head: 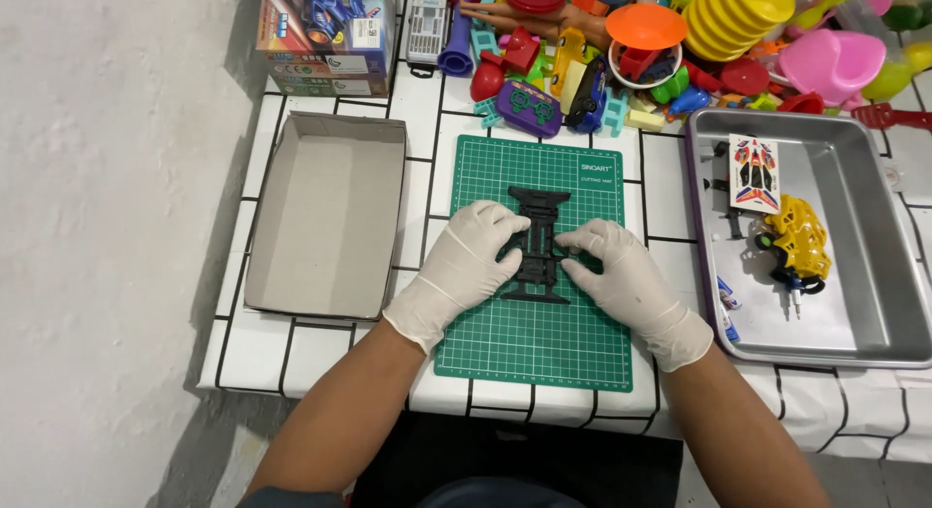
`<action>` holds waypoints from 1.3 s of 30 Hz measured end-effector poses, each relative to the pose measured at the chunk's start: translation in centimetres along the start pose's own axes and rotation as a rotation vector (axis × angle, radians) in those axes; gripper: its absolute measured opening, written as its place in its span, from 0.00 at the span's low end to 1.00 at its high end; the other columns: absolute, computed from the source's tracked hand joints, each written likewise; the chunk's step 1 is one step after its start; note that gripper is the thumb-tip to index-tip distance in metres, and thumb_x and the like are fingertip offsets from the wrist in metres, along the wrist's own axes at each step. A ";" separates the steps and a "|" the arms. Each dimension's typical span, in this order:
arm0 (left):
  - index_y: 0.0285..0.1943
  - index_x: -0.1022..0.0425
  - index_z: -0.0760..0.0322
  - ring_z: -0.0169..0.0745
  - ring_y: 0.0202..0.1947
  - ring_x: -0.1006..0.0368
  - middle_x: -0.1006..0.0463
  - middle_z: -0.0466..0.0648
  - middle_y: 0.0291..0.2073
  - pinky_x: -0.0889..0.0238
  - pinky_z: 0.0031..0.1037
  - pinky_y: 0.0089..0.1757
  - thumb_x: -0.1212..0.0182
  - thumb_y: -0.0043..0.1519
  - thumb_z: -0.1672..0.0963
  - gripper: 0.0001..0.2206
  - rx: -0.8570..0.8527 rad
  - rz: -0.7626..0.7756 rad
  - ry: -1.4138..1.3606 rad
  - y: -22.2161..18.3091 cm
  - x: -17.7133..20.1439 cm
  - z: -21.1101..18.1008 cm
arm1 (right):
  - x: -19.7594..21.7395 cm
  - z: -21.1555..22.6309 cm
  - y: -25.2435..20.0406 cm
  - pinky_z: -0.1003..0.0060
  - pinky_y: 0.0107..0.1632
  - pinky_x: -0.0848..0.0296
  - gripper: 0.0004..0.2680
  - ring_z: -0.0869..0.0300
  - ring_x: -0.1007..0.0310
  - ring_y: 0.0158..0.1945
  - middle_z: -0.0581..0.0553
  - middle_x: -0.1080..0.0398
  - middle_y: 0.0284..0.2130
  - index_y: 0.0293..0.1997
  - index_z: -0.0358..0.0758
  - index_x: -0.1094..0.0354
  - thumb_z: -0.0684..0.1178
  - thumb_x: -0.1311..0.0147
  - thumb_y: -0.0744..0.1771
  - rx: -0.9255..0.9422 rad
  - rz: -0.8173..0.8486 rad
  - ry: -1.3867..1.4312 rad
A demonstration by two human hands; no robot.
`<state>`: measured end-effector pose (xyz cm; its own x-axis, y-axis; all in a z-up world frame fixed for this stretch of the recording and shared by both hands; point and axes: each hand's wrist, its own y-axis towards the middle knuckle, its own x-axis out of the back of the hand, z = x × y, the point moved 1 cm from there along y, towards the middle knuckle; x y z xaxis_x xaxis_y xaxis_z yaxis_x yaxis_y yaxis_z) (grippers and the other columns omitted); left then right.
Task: Assembling a model toy car by fastening screws with a screwdriver and fitting plastic components onto a chassis.
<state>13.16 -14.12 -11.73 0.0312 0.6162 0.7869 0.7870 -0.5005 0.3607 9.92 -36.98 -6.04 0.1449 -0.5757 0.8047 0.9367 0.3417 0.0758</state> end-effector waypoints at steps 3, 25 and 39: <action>0.54 0.23 0.59 0.48 0.57 0.31 0.25 0.48 0.43 0.40 0.39 0.60 0.39 0.58 0.57 0.14 -0.006 -0.006 -0.021 -0.1 0.5 -0.2 | -0.3 -0.3 0.1 0.54 0.56 0.28 0.09 0.51 0.26 0.46 0.46 0.27 0.35 0.49 0.43 0.22 0.42 0.38 0.64 0.018 -0.013 0.003; 0.55 0.21 0.56 0.44 0.57 0.30 0.23 0.44 0.44 0.39 0.35 0.58 0.41 0.64 0.57 0.11 0.031 -0.026 -0.100 0.2 2.5 -2.0 | 0.6 0.4 -0.3 0.57 0.52 0.26 0.11 0.56 0.25 0.43 0.49 0.26 0.35 0.52 0.48 0.23 0.43 0.40 0.65 -0.053 -0.075 0.108; 0.51 0.21 0.59 0.45 0.53 0.27 0.23 0.45 0.42 0.37 0.38 0.58 0.36 0.65 0.56 0.08 -0.030 -0.410 -0.234 1.3 3.4 -3.4 | 13.3 -2.2 -1.5 0.61 0.14 0.27 0.09 0.53 0.26 0.23 0.51 0.25 0.38 0.51 0.60 0.24 0.47 0.42 0.67 -0.711 -0.413 0.054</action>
<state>12.18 -14.73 -6.93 -0.1380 0.8855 0.4436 0.7450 -0.2023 0.6357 11.16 -46.80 3.27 -0.2574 -0.5929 0.7630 0.8934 -0.4469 -0.0458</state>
